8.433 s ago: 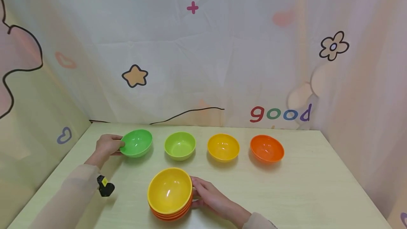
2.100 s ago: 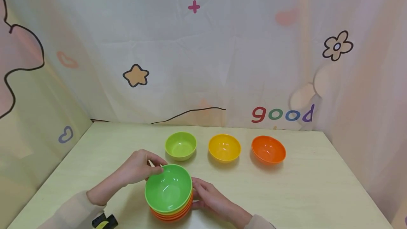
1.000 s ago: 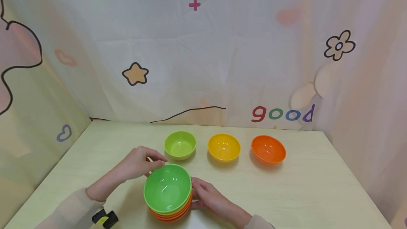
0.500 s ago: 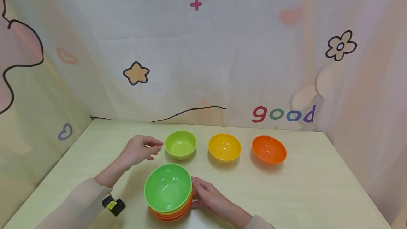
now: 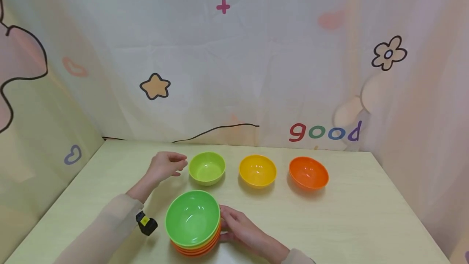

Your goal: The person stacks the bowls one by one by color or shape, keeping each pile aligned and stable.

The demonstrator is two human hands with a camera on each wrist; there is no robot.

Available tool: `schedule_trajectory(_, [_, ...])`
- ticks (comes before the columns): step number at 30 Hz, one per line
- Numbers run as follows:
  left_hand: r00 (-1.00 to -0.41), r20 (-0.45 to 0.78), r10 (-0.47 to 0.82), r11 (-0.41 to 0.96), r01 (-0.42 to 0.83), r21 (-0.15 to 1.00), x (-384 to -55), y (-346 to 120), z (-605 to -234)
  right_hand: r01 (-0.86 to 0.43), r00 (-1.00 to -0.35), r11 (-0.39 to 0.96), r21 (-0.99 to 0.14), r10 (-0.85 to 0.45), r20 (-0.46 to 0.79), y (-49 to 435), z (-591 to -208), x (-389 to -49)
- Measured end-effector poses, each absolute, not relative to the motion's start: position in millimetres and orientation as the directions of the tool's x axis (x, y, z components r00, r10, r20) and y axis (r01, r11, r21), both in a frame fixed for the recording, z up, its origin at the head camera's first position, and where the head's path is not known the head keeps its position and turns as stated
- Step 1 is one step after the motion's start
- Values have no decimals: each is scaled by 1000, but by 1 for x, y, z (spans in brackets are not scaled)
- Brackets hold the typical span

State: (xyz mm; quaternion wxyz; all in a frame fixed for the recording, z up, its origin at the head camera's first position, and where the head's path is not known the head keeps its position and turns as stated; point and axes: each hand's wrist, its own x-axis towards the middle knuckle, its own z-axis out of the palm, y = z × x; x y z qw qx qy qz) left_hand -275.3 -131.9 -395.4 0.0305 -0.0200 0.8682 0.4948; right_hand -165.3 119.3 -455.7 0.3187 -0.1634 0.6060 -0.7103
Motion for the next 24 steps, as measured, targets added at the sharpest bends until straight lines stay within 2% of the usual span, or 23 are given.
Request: schedule_trajectory(24, [-988,-154,-20,401,-149,904,-297,-118,-431,220,-720,-86,-972,-686,-102,121,-459,-165])
